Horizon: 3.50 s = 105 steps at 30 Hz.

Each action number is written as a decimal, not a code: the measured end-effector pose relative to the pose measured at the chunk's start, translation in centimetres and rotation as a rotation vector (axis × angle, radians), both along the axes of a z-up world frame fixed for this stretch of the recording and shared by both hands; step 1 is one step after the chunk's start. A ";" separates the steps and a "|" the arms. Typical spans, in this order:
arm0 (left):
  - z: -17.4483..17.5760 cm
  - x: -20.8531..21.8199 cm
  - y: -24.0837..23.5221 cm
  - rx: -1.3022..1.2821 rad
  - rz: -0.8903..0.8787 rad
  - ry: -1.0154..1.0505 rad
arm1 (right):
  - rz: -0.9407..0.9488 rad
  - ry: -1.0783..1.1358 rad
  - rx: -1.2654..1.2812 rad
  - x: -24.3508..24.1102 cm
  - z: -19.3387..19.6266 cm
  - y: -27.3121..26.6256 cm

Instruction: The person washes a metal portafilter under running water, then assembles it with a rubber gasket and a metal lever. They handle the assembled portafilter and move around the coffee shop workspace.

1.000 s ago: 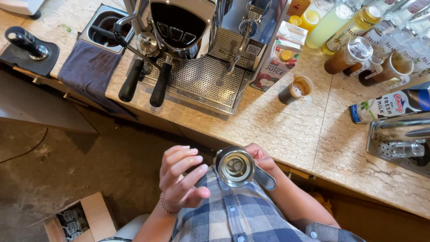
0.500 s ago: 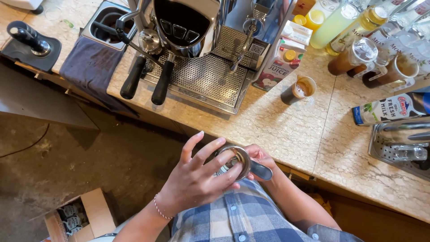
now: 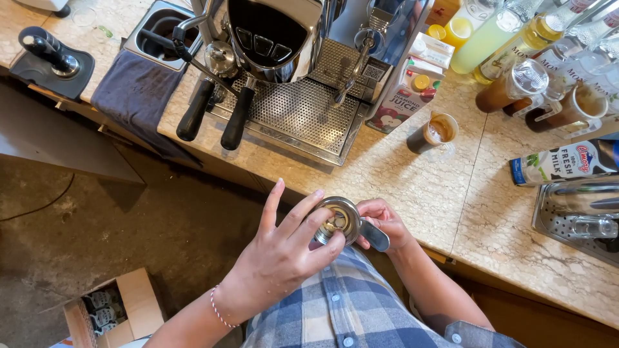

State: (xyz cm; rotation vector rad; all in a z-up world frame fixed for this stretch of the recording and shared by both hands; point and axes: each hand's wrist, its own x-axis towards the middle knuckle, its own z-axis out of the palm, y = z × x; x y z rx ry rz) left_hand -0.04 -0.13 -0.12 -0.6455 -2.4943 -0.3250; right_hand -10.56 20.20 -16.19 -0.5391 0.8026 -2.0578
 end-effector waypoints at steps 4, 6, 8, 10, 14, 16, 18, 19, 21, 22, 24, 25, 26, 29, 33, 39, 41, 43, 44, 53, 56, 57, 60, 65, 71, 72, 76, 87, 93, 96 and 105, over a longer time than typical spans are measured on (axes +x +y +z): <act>-0.2 -0.1 -0.5 0.027 -0.103 -0.098 | 0.015 0.065 0.003 -0.4 0.5 0.1; -0.1 -0.2 -0.5 0.032 -0.143 -0.101 | 0.015 0.103 0.022 -0.5 0.9 0.1; 0.2 -0.4 -0.4 0.050 -0.140 -0.072 | 0.042 0.092 0.020 -0.4 1.5 0.0; 0.5 -0.3 -0.5 0.048 -0.149 -0.108 | 0.003 0.089 0.017 -0.3 1.4 0.2; 0.8 -0.3 -0.7 0.029 -0.177 -0.219 | -0.012 0.102 -0.030 -0.3 1.9 0.0; 1.0 -0.3 -1.0 0.029 -0.188 -0.226 | -0.002 0.097 -0.029 -0.2 1.7 0.0; 0.9 -0.4 -1.1 0.027 -0.200 -0.229 | 0.005 0.095 -0.028 -0.2 1.5 0.0; 0.7 -0.4 -1.0 0.057 -0.215 -0.201 | 0.000 0.101 -0.032 -0.3 1.4 0.1; 0.6 -0.4 -1.1 0.082 -0.231 -0.171 | -0.007 0.109 -0.040 -0.4 1.4 0.1; 0.7 -0.4 -1.0 0.093 -0.226 -0.144 | -0.009 0.106 -0.036 -0.3 1.5 0.1; 0.9 -0.3 -0.8 0.105 -0.223 -0.117 | -0.011 0.102 -0.031 -0.2 1.5 0.2; 1.0 -0.2 -0.7 0.052 -0.166 -0.088 | -0.015 0.096 -0.021 -0.1 1.5 0.2; 1.2 -0.1 -0.6 -0.001 -0.106 -0.059 | -0.017 0.090 -0.012 0.0 1.5 0.1; 1.3 0.3 -0.1 -0.109 -0.046 -0.126 | -0.012 0.052 -0.044 -0.1 1.0 0.0; 0.9 -0.1 -0.1 -0.098 -0.040 -0.157 | -0.038 0.073 -0.046 -0.3 1.2 0.0; 0.4 -1.5 -0.7 0.184 -0.241 -0.204 | -0.030 0.072 -0.040 -0.2 1.6 0.1; 0.7 -1.9 -0.9 0.368 -0.312 -0.213 | 0.005 0.151 0.008 -0.1 2.3 -0.2; 0.9 -1.8 -0.8 0.343 -0.274 -0.141 | -0.004 0.134 -0.003 0.0 2.4 -0.3; 0.9 -1.8 -0.7 0.322 -0.232 -0.067 | -0.008 0.118 -0.012 0.0 2.4 -0.3; -0.7 -0.6 0.9 -0.095 0.036 -0.081 | -0.055 0.030 0.019 -0.2 1.4 -0.2; -0.6 -1.3 0.5 -0.017 -0.023 -0.168 | -0.106 0.028 0.029 -0.3 1.9 -0.3; -0.5 -1.6 0.4 -0.018 -0.016 -0.170 | -0.099 0.027 0.027 -0.4 1.9 -0.3; -0.5 -2.0 0.1 0.054 -0.134 -0.226 | -0.116 0.081 0.039 -0.4 1.3 0.0; 0.0 -2.2 0.3 0.201 -0.217 -0.057 | -0.146 -0.072 -0.055 -0.3 -0.6 1.0; -3.1 -2.6 1.1 0.578 -0.233 -0.183 | -0.162 0.130 -0.052 -0.5 -2.0 2.3; -3.0 -3.0 1.7 0.579 -0.258 -0.198 | -0.189 0.124 -0.048 0.0 -1.7 2.5; -4.1 -4.3 3.8 0.613 -0.454 -0.278 | -0.250 0.149 -0.054 2.6 -1.0 3.1; -14.7 -8.6 12.5 0.695 -0.286 -1.049 | -0.892 0.489 0.928 8.3 -5.7 11.7; -20.9 -12.3 20.3 0.628 -0.187 -0.912 | -0.937 0.839 1.299 2.2 -11.4 19.0; -23.0 -13.7 23.6 0.690 -0.102 -0.905 | -0.848 1.042 1.450 -0.7 -12.2 21.7; -24.5 -16.2 28.3 0.763 0.092 -0.778 | -0.957 1.377 1.595 -3.5 -11.7 25.8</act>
